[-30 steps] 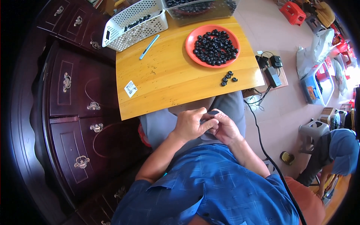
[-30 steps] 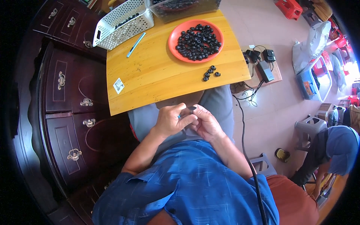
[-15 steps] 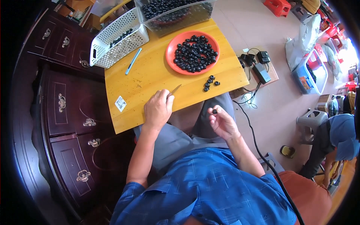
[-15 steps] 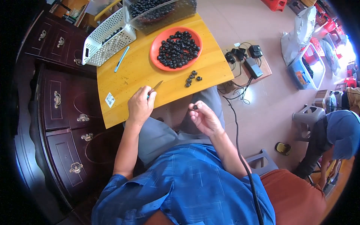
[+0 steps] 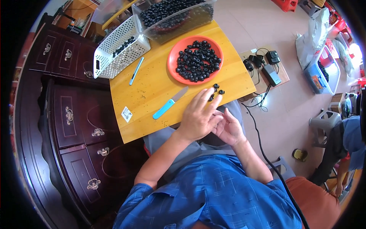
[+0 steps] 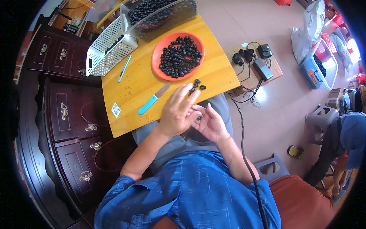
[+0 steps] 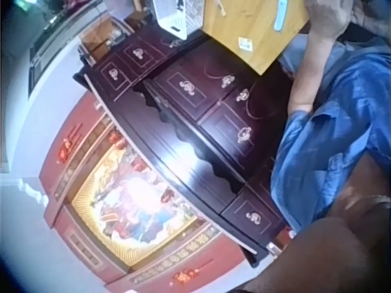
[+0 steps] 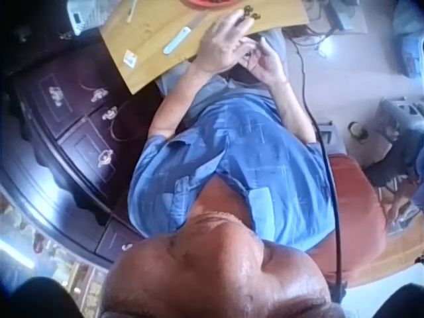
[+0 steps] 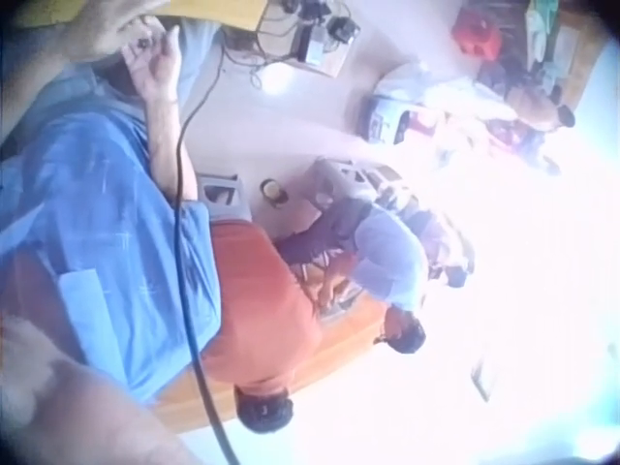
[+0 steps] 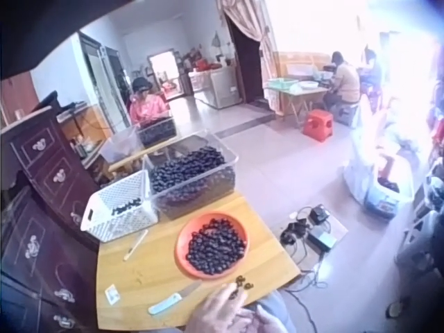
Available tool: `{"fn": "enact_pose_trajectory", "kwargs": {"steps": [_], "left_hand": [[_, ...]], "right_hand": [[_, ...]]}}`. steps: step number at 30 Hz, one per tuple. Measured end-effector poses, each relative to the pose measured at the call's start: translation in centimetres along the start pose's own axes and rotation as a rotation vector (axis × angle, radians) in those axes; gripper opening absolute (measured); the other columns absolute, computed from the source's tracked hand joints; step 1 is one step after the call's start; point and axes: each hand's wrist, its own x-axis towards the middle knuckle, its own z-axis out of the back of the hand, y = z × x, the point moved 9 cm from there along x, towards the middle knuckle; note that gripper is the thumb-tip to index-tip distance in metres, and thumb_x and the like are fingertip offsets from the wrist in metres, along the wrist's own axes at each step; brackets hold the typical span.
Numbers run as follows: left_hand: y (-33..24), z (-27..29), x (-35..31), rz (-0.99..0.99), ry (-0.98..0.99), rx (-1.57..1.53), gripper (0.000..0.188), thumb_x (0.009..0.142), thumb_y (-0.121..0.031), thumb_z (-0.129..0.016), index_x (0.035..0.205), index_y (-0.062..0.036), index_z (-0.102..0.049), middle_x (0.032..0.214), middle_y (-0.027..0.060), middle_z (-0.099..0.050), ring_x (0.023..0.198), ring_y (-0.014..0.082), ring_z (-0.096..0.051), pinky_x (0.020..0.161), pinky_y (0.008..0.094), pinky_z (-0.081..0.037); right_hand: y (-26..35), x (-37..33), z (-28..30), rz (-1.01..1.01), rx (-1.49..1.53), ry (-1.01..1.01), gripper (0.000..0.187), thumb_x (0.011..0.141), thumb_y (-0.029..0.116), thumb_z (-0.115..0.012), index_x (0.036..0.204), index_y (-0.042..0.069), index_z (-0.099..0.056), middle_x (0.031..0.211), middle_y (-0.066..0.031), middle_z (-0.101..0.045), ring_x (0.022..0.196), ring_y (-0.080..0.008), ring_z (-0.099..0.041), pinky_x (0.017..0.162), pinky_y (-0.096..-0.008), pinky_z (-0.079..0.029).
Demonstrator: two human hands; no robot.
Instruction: Trimming and sorting small black plastic components using a hand knife.
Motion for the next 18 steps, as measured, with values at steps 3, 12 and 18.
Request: {"fn": "enact_pose_trajectory", "kwargs": {"steps": [3, 12, 18], "left_hand": [[0.5, -2.5, 1.8, -0.028, 0.067, 0.022, 0.07, 0.091, -0.039, -0.073, 0.15, -0.0065, -0.054, 0.154, 0.0254, -0.048, 0.145, 0.0469, -0.042, 0.119, 0.0541, -0.038], [0.3, -5.5, 1.0, -0.024, 0.155, 0.044, 0.088, 0.086, -0.048, -0.073, 0.149, 0.0086, -0.049, 0.159, 0.0257, -0.043, 0.154, 0.0452, -0.032, 0.127, 0.0541, -0.026], [-2.3, -6.0, -2.9, -0.043, 0.086, -0.094, 0.073, 0.096, -0.04, -0.062, 0.145, 0.0121, -0.051, 0.154, 0.029, -0.047, 0.151, 0.0459, -0.036, 0.126, 0.0534, -0.03]], "right_hand": [[-0.5, 1.1, -1.2, -0.058, 0.018, -0.051, 0.058, 0.113, 0.048, -0.037, 0.148, 0.004, -0.051, 0.146, -0.0148, -0.06, 0.135, -0.03, -0.058, 0.109, -0.049, -0.051], [1.8, 1.3, -1.6, -0.021, 0.071, -0.076, 0.053, 0.114, 0.042, -0.037, 0.159, 0.013, -0.042, 0.162, -0.0102, -0.047, 0.147, -0.0289, -0.047, 0.122, -0.0488, -0.04], [2.6, 1.9, 3.8, -0.076, -0.174, -0.187, 0.048, 0.113, 0.038, -0.04, 0.151, 0.009, -0.049, 0.152, -0.014, -0.054, 0.14, -0.0283, -0.054, 0.115, -0.0456, -0.048]]}}
